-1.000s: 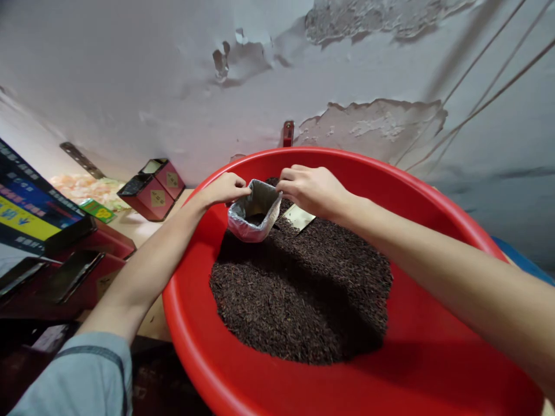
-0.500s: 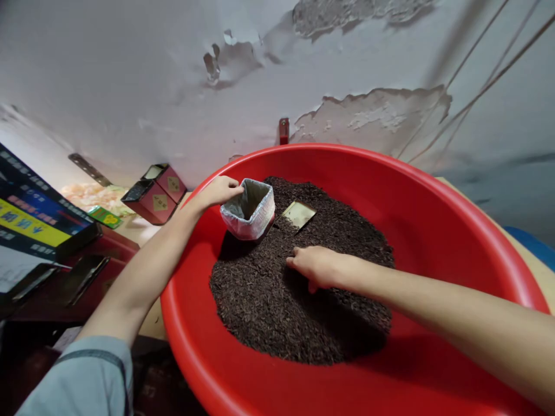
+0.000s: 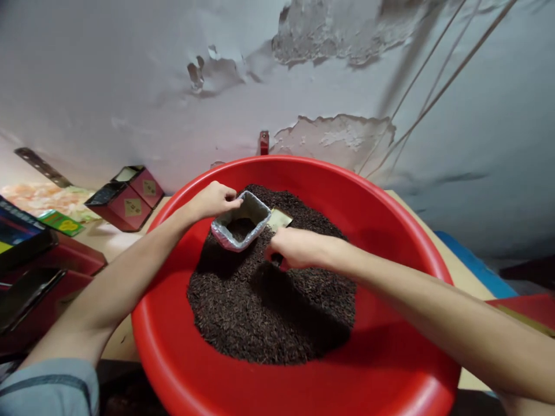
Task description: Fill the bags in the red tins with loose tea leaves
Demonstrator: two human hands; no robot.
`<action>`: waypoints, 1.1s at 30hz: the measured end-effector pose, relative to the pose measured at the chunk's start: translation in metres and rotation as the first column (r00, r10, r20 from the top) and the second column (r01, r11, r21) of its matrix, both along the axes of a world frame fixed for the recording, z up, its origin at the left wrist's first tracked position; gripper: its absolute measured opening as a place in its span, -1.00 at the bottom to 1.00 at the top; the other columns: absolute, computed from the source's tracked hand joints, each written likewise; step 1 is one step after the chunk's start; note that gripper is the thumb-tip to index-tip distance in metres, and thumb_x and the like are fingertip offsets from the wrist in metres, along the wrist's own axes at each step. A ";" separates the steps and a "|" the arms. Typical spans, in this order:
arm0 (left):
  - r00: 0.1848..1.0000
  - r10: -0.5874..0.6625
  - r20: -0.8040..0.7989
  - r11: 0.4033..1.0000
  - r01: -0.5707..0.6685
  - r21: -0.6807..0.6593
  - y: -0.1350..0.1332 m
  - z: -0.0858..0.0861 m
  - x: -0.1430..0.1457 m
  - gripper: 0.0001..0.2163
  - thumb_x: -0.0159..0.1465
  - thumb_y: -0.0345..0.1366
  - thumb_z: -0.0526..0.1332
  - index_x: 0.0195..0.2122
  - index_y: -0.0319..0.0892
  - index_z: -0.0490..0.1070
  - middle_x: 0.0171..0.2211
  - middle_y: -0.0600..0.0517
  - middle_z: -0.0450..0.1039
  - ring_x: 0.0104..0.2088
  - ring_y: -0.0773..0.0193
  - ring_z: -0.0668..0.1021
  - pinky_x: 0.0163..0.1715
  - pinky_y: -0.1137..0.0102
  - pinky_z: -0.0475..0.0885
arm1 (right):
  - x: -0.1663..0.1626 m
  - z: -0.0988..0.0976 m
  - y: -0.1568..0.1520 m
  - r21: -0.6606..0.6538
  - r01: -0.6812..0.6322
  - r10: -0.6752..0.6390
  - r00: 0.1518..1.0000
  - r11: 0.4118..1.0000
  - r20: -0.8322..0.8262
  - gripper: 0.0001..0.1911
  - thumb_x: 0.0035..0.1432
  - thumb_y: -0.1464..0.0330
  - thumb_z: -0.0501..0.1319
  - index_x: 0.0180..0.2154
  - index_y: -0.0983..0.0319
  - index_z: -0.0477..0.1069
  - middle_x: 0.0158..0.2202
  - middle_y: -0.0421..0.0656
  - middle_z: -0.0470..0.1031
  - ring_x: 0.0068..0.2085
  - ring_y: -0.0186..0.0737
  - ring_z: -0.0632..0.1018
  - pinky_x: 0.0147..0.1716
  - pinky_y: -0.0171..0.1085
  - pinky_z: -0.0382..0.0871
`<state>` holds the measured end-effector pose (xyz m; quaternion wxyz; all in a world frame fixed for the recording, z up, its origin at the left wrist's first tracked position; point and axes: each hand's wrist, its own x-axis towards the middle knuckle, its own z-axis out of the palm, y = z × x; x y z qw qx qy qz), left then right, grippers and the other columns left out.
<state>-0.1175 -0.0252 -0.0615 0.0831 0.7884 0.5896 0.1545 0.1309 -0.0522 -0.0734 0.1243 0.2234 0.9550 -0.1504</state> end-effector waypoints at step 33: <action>0.971 0.092 0.221 0.995 -0.082 -0.054 0.013 -0.012 -0.023 -0.65 0.13 -0.21 0.22 -0.74 -0.16 0.20 -0.71 0.13 0.15 -0.55 0.37 0.25 -0.50 0.38 0.06 | -0.066 0.014 0.069 0.473 -0.087 0.361 0.768 0.877 -0.529 -0.73 0.34 0.52 0.09 -0.17 0.28 0.58 -0.04 0.04 0.61 -0.02 -0.10 0.55 -0.02 -0.07 0.48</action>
